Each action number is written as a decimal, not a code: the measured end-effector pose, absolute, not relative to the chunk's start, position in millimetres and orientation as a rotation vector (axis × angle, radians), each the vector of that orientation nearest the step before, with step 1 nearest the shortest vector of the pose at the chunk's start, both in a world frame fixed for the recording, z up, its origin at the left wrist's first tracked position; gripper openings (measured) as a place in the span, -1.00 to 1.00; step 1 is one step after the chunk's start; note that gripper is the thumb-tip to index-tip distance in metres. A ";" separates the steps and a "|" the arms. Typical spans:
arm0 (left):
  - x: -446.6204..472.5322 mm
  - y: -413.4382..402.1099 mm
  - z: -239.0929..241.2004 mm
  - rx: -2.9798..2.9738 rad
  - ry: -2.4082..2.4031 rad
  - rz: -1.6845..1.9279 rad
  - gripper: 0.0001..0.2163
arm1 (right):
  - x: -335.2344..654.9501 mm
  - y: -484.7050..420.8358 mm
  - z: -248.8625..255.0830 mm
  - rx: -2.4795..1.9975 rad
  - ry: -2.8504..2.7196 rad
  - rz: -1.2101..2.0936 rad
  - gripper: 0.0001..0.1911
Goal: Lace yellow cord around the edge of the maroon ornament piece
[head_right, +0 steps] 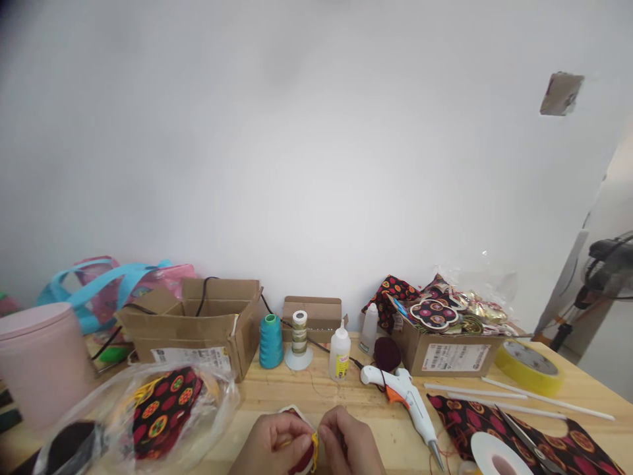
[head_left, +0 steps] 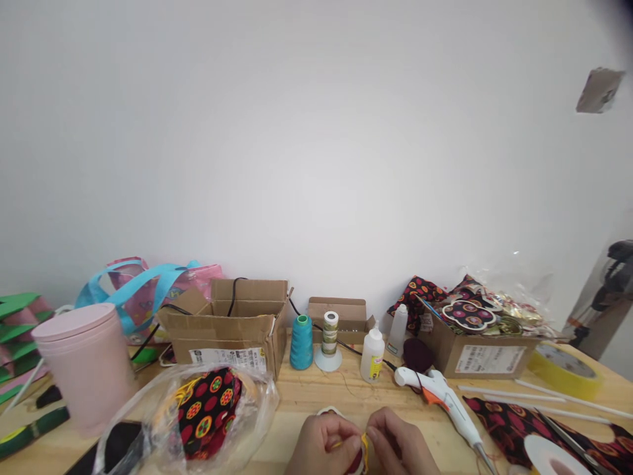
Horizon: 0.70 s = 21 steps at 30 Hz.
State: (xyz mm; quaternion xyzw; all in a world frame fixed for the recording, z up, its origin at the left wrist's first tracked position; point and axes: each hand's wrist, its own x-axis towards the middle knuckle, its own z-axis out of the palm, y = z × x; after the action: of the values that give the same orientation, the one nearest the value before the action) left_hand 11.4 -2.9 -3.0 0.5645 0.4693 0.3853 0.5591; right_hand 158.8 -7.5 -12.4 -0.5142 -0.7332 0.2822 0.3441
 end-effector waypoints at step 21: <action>14.1 -5.2 7.5 1.263 1.041 0.939 -0.79 | 160.7 -11.1 -1.9 -1.260 -1.921 0.682 -0.68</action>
State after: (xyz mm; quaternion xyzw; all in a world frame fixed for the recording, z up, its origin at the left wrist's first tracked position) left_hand 14.1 -5.2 7.5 0.5420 0.4465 0.4029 0.5869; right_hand 160.7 -11.1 -1.9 -0.4896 -0.7466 0.2651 0.3642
